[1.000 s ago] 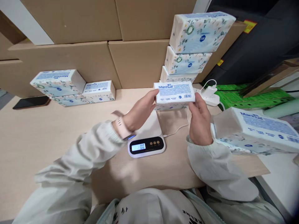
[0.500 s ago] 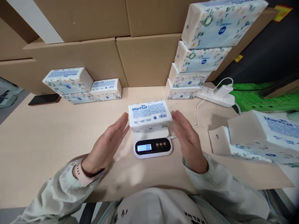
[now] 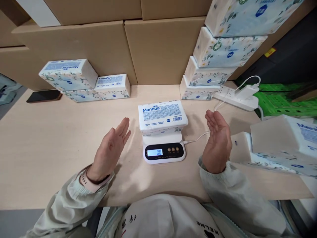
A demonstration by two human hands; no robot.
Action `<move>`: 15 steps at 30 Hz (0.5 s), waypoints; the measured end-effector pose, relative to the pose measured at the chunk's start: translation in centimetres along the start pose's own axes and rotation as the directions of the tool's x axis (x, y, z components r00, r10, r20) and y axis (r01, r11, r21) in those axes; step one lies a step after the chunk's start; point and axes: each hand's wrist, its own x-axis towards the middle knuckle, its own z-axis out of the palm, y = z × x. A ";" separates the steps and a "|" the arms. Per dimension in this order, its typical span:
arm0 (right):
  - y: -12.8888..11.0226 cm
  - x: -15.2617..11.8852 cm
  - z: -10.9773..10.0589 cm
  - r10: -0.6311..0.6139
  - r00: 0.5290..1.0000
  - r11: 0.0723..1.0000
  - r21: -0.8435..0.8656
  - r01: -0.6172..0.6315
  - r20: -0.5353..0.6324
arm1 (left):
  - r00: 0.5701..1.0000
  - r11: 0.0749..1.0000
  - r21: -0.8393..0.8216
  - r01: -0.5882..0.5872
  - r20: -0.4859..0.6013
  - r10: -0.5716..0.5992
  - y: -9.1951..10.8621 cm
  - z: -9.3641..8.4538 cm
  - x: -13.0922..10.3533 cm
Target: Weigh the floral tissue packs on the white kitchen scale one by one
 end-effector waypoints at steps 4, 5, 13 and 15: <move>0.5 0.1 0.1 -0.002 1.000 1.000 0.012 0.002 -0.027 | 1.000 0.999 -0.033 0.022 0.013 -0.021 0.1 -0.2 -0.1; 0.7 0.1 0.1 -0.004 1.000 1.000 0.018 0.005 -0.031 | 0.999 0.998 -0.049 0.037 0.024 -0.036 0.1 -0.2 -0.2; 0.3 -0.4 0.1 0.022 1.000 0.999 0.041 -0.022 0.007 | 0.993 0.987 -0.127 0.097 0.082 -0.087 0.3 -0.3 -0.5; 0.1 -0.5 0.1 0.026 1.000 0.999 0.028 -0.026 0.010 | 0.992 0.988 -0.115 0.104 0.087 -0.094 0.3 -0.4 -0.4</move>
